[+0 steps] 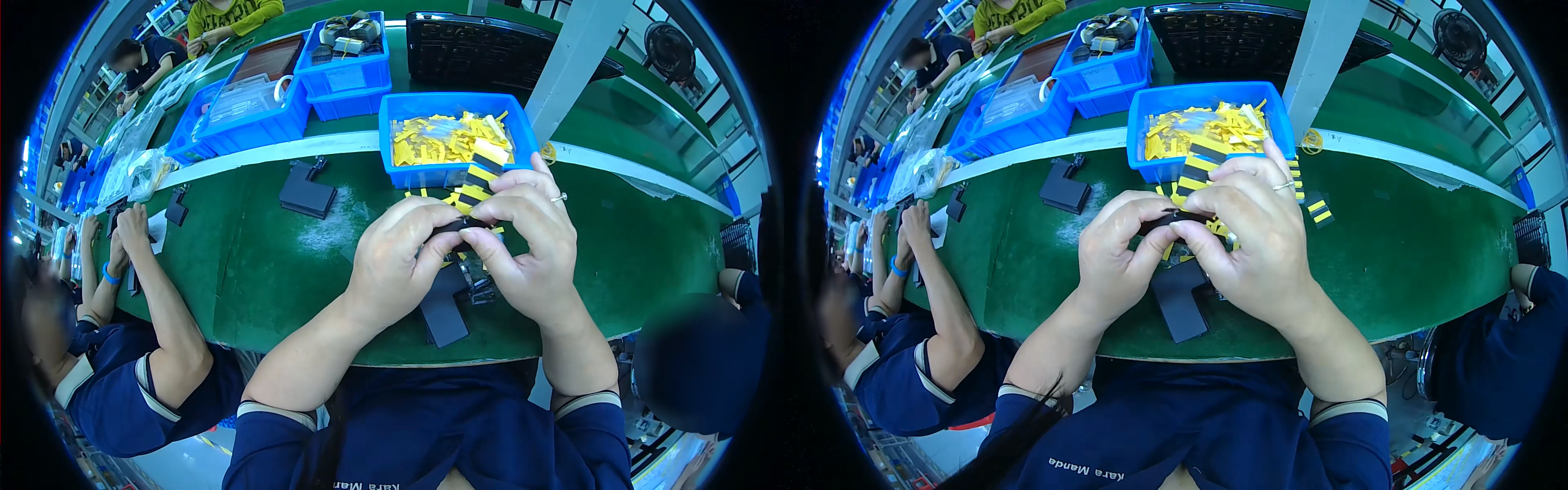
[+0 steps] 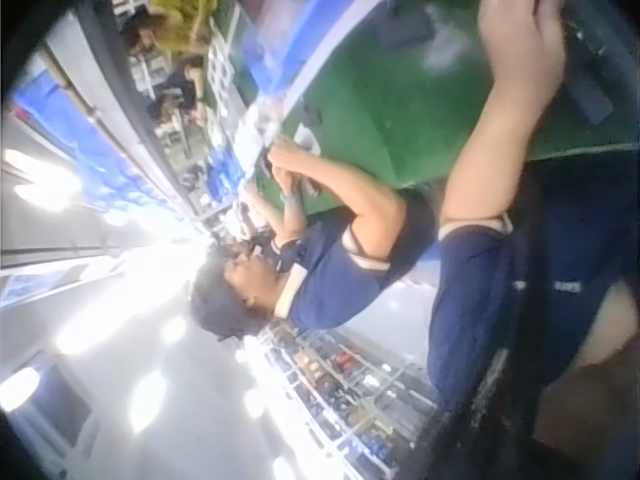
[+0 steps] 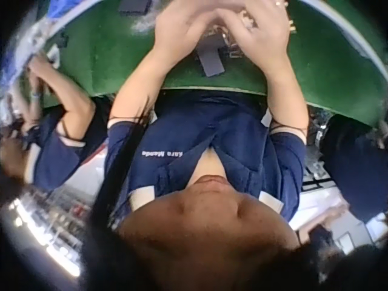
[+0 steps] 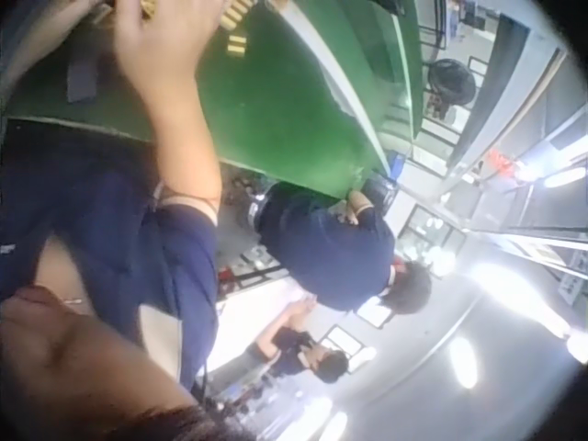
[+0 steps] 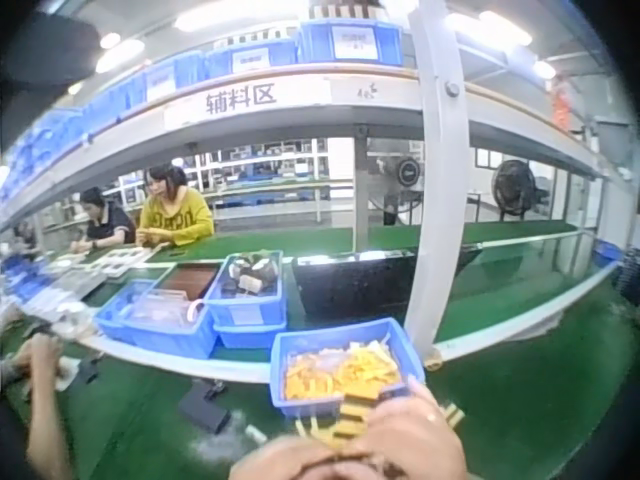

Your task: The person repeatedly picks up small black rectangular components and yellow strips from a blue bin. They peel the backing off the yellow strips and apply them to the black components, then place the finished items into a stack on the table.

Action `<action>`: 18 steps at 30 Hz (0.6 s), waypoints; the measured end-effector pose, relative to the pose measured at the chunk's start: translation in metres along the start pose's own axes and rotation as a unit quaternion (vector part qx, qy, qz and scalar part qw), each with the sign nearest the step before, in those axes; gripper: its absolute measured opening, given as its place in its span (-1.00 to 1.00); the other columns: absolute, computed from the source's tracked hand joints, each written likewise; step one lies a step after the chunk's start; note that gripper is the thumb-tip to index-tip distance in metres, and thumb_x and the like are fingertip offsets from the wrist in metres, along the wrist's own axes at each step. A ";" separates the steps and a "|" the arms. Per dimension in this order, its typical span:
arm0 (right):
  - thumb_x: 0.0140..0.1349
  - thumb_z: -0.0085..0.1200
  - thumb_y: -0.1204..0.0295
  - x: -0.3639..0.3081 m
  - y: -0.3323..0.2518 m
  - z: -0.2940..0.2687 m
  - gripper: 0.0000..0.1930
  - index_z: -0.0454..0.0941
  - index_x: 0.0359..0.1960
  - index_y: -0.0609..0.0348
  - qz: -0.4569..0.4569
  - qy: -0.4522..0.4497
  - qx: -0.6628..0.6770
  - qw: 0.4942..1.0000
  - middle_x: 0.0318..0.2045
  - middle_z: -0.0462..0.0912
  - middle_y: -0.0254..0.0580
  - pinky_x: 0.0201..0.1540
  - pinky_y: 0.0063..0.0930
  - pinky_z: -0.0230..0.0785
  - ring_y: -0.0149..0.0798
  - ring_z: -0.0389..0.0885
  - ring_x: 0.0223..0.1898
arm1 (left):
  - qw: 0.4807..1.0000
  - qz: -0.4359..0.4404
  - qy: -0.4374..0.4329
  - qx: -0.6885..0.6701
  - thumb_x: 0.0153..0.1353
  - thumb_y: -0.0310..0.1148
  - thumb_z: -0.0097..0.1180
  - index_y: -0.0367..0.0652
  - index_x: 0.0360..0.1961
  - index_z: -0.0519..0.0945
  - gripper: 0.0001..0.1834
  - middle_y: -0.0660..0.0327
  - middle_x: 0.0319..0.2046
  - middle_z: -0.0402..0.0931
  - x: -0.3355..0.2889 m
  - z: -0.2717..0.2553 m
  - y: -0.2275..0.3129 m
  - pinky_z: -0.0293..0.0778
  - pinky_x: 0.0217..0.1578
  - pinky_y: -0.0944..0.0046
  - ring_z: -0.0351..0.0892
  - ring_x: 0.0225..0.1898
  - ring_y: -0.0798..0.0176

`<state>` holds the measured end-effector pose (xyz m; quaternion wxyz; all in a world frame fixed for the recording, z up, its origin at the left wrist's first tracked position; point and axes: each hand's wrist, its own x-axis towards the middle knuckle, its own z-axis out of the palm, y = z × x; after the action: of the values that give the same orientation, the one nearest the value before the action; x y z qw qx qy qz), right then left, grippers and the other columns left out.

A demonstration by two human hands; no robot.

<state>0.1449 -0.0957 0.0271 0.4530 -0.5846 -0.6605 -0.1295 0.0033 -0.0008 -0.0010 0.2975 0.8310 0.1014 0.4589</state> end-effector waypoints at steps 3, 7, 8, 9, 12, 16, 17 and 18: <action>-0.13 0.28 0.49 0.001 0.002 -0.005 -0.82 0.57 -0.45 0.15 -0.029 -0.016 0.004 0.999 -0.46 0.54 -0.22 0.14 0.06 0.18 -0.14 0.52 -0.26 | 1.000 0.002 -0.014 0.010 -0.02 -0.52 0.24 -0.25 -0.31 0.53 -0.78 0.07 -0.37 0.54 0.000 0.000 0.003 0.50 -0.33 0.20 0.57 -0.33 0.04; -0.10 0.24 0.51 0.003 -0.001 -0.008 -0.86 0.56 -0.47 0.18 -0.065 -0.021 0.014 0.998 -0.48 0.52 -0.22 0.10 0.02 0.25 -0.14 0.52 -0.31 | 0.999 0.011 -0.041 -0.005 -0.03 -0.53 0.26 -0.26 -0.31 0.55 -0.78 0.09 -0.36 0.55 0.001 -0.001 0.006 0.49 -0.38 0.28 0.56 -0.37 0.14; -0.10 0.24 0.51 0.003 -0.001 -0.009 -0.87 0.56 -0.47 0.18 -0.074 -0.022 0.018 0.997 -0.49 0.51 -0.21 0.09 0.01 0.26 -0.14 0.51 -0.31 | 0.999 0.023 -0.049 -0.003 -0.03 -0.53 0.26 -0.26 -0.31 0.55 -0.78 0.09 -0.37 0.55 0.002 -0.001 0.005 0.49 -0.38 0.28 0.56 -0.37 0.14; -0.09 0.24 0.51 0.003 0.000 -0.009 -0.87 0.56 -0.47 0.19 -0.083 -0.023 0.024 0.996 -0.49 0.50 -0.21 0.09 0.01 0.27 -0.14 0.51 -0.32 | 0.998 0.035 -0.056 -0.001 -0.03 -0.53 0.25 -0.26 -0.31 0.55 -0.78 0.09 -0.37 0.55 0.001 -0.001 0.004 0.49 -0.39 0.29 0.56 -0.37 0.14; -0.09 0.25 0.49 0.003 0.002 -0.008 -0.85 0.56 -0.46 0.21 -0.082 -0.034 0.031 0.996 -0.50 0.49 -0.17 0.09 -0.01 0.27 -0.12 0.51 -0.31 | 0.997 0.025 -0.072 -0.012 -0.01 -0.53 0.24 -0.27 -0.30 0.54 -0.78 0.09 -0.36 0.54 0.002 -0.002 0.004 0.49 -0.39 0.31 0.56 -0.37 0.15; -0.07 0.25 0.46 0.004 0.004 -0.003 -0.81 0.58 -0.38 0.22 -0.065 0.025 0.017 0.997 -0.46 0.52 -0.16 0.08 -0.04 0.28 -0.12 0.52 -0.27 | 0.995 -0.053 -0.046 -0.071 0.06 -0.52 0.22 -0.32 -0.28 0.51 -0.79 0.09 -0.32 0.50 -0.001 -0.002 0.003 0.51 -0.39 0.32 0.56 -0.36 0.22; -0.07 0.25 0.46 0.008 0.000 -0.003 -0.79 0.59 -0.36 0.21 -0.042 0.064 0.017 0.997 -0.45 0.53 -0.17 0.07 -0.06 0.28 -0.13 0.52 -0.26 | 0.990 -0.094 -0.031 -0.101 0.06 -0.51 0.22 -0.34 -0.26 0.50 -0.78 0.08 -0.32 0.50 -0.006 0.001 0.000 0.52 -0.40 0.31 0.57 -0.36 0.20; -0.08 0.26 0.47 0.008 0.001 -0.002 -0.77 0.60 -0.32 0.20 -0.030 0.098 0.010 0.995 -0.42 0.55 -0.19 0.06 -0.08 0.29 -0.15 0.53 -0.26 | 0.982 -0.134 -0.016 -0.130 0.07 -0.50 0.22 -0.36 -0.25 0.49 -0.76 0.07 -0.33 0.50 -0.008 0.002 -0.001 0.53 -0.42 0.30 0.58 -0.36 0.19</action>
<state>0.1475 -0.0914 0.0341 0.5174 -0.5444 -0.6316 -0.1925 0.0007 -0.0043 -0.0082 0.4634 0.7714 0.1464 0.4109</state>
